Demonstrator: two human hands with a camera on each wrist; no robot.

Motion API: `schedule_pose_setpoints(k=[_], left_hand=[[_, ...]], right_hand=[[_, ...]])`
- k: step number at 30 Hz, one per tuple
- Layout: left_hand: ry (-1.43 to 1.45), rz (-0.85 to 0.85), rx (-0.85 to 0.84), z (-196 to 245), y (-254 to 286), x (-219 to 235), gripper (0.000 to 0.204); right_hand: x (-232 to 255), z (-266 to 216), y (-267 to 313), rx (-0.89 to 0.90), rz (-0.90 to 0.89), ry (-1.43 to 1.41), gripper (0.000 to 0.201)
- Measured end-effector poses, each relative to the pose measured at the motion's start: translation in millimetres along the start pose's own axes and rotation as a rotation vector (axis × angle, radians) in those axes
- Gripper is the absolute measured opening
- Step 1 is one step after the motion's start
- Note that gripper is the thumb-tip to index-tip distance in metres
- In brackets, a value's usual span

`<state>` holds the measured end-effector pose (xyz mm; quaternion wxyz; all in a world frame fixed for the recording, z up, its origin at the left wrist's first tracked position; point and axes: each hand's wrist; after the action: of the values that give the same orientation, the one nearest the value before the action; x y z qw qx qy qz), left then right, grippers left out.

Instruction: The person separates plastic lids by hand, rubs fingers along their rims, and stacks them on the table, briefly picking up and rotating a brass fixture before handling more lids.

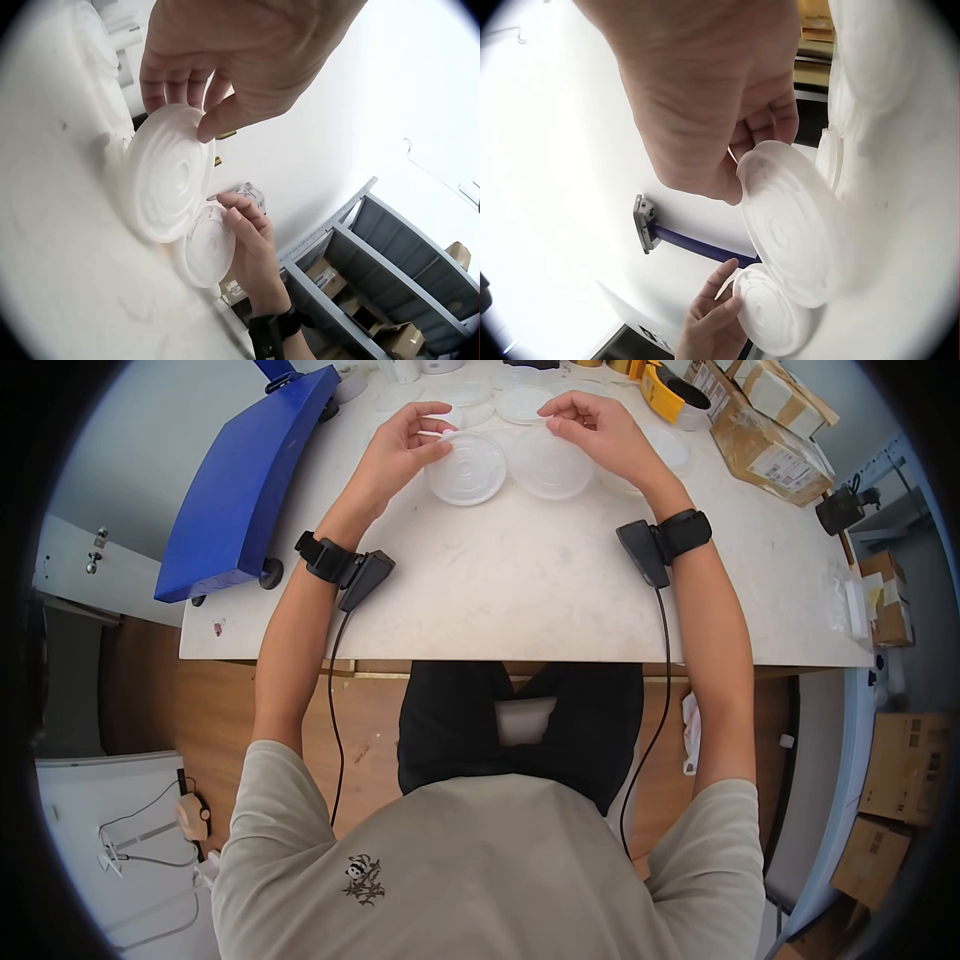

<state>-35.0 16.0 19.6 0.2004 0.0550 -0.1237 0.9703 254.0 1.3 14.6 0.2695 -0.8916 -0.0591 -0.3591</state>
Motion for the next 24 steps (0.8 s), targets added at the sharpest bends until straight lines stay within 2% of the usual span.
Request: schedule_pose_setpoints(k=[7, 9, 15, 24], left_hand=[[0.011, -0.019, 0.005, -5, -3, 2, 0.037], [0.113, -0.032, 0.057, -5, -4, 2, 0.037], [0.154, -0.067, 0.067, -2, -2, 0, 0.037], [0.168, -0.119, 0.045, 2, 0, -4, 0.037]], right_hand=[[-8, -19, 0, -0.024, -0.041, -0.164, 0.022], [-17, -27, 2, -0.067, -0.069, -0.215, 0.022], [-24, -45, 4, -0.12, -0.167, -0.198, 0.02], [-33, -46, 6, -0.142, -0.141, -0.194, 0.018]])
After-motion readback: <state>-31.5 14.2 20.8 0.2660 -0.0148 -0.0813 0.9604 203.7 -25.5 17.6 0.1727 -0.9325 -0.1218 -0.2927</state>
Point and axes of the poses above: each hand's wrist, its own y-axis away from the middle knuckle, its own x-axis out of the back of the hand, z = x × y, and after that the axes turned 11 degrees about y, right-handed
